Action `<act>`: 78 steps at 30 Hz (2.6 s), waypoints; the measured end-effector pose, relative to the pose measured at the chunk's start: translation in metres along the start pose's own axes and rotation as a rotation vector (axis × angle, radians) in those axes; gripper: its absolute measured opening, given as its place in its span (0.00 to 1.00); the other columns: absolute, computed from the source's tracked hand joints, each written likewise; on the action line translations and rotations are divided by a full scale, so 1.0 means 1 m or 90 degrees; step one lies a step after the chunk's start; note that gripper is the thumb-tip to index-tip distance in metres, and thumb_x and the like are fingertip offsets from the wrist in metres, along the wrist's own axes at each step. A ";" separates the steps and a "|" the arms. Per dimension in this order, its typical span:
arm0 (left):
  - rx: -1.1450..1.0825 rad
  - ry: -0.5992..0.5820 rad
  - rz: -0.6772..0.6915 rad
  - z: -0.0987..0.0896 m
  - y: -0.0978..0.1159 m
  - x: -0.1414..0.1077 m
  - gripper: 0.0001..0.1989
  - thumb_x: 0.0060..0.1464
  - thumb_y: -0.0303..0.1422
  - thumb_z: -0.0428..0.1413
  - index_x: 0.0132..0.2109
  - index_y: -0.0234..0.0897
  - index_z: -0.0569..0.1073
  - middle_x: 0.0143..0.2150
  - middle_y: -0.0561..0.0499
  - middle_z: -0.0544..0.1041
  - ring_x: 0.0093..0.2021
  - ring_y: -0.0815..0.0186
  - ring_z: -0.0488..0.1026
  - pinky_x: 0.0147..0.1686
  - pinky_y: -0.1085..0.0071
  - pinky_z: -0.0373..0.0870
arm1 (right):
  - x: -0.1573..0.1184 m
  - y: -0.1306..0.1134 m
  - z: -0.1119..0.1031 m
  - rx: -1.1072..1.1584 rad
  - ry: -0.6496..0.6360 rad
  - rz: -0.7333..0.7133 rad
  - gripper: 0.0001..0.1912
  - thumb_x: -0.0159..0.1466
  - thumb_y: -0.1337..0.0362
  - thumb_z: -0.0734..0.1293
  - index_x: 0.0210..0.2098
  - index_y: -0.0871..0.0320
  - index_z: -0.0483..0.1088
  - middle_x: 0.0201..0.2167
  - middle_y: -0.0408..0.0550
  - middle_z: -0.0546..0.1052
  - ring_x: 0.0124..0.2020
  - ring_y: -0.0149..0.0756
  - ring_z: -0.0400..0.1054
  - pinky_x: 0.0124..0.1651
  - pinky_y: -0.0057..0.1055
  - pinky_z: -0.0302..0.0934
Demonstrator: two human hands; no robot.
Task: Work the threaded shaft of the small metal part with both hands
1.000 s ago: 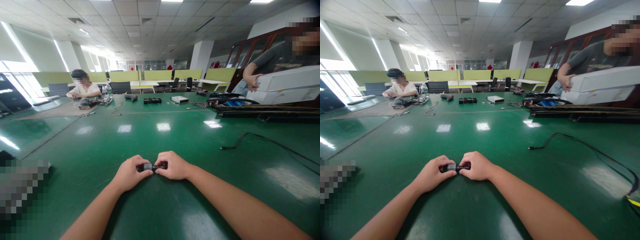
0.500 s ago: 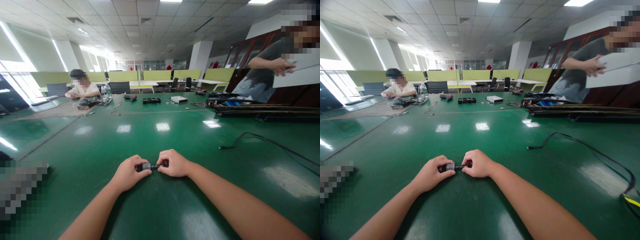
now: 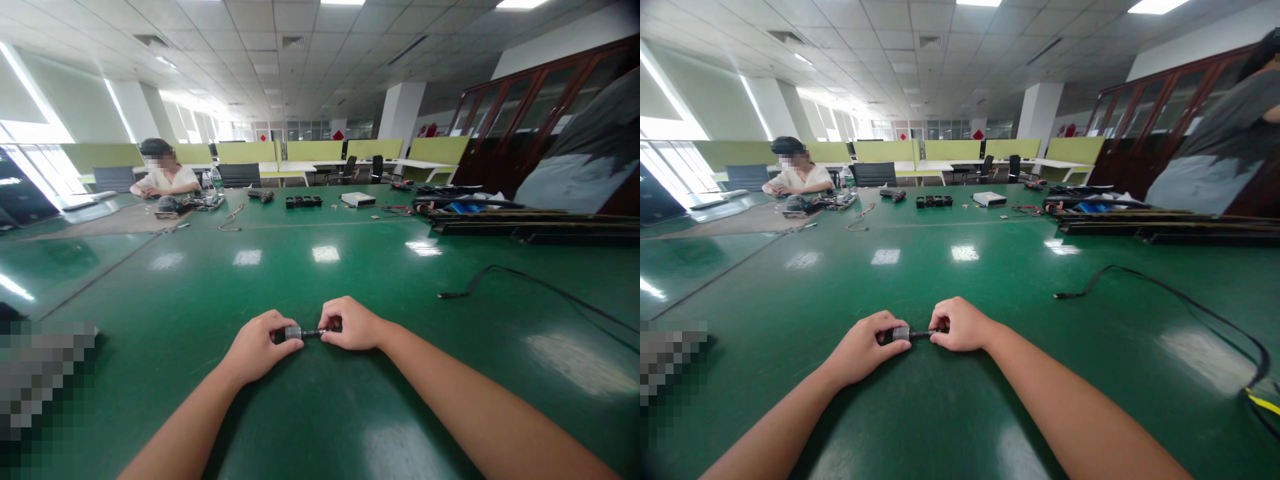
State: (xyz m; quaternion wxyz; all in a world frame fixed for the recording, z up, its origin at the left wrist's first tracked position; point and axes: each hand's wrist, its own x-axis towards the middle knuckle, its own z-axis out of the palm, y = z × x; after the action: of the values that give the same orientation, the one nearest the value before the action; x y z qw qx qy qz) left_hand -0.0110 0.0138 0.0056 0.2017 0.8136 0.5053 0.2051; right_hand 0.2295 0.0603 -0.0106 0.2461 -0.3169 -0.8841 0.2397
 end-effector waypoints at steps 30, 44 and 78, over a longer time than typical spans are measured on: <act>-0.004 0.008 -0.003 0.000 -0.002 0.001 0.12 0.54 0.42 0.60 0.43 0.44 0.80 0.37 0.52 0.76 0.36 0.64 0.72 0.37 0.71 0.64 | 0.006 -0.009 0.009 0.178 0.031 0.095 0.20 0.50 0.72 0.70 0.44 0.62 0.76 0.31 0.45 0.79 0.21 0.25 0.58 0.27 0.24 0.56; -0.003 0.001 0.002 0.002 -0.003 0.002 0.12 0.53 0.40 0.61 0.45 0.45 0.79 0.38 0.53 0.76 0.36 0.64 0.71 0.36 0.71 0.64 | 0.007 -0.015 0.011 0.043 -0.001 0.017 0.11 0.52 0.68 0.72 0.37 0.60 0.78 0.27 0.42 0.72 0.27 0.28 0.63 0.32 0.25 0.57; 0.009 -0.013 0.018 0.000 0.001 0.001 0.11 0.54 0.41 0.61 0.43 0.44 0.79 0.40 0.52 0.77 0.42 0.61 0.73 0.42 0.70 0.66 | 0.007 -0.019 0.017 -0.020 0.019 -0.022 0.04 0.58 0.67 0.70 0.34 0.59 0.76 0.27 0.43 0.74 0.27 0.29 0.65 0.31 0.25 0.56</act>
State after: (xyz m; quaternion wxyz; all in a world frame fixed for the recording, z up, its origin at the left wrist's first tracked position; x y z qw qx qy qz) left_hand -0.0101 0.0144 0.0066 0.1985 0.8241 0.4930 0.1959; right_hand 0.2064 0.0473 -0.0104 0.2585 -0.3090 -0.8892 0.2168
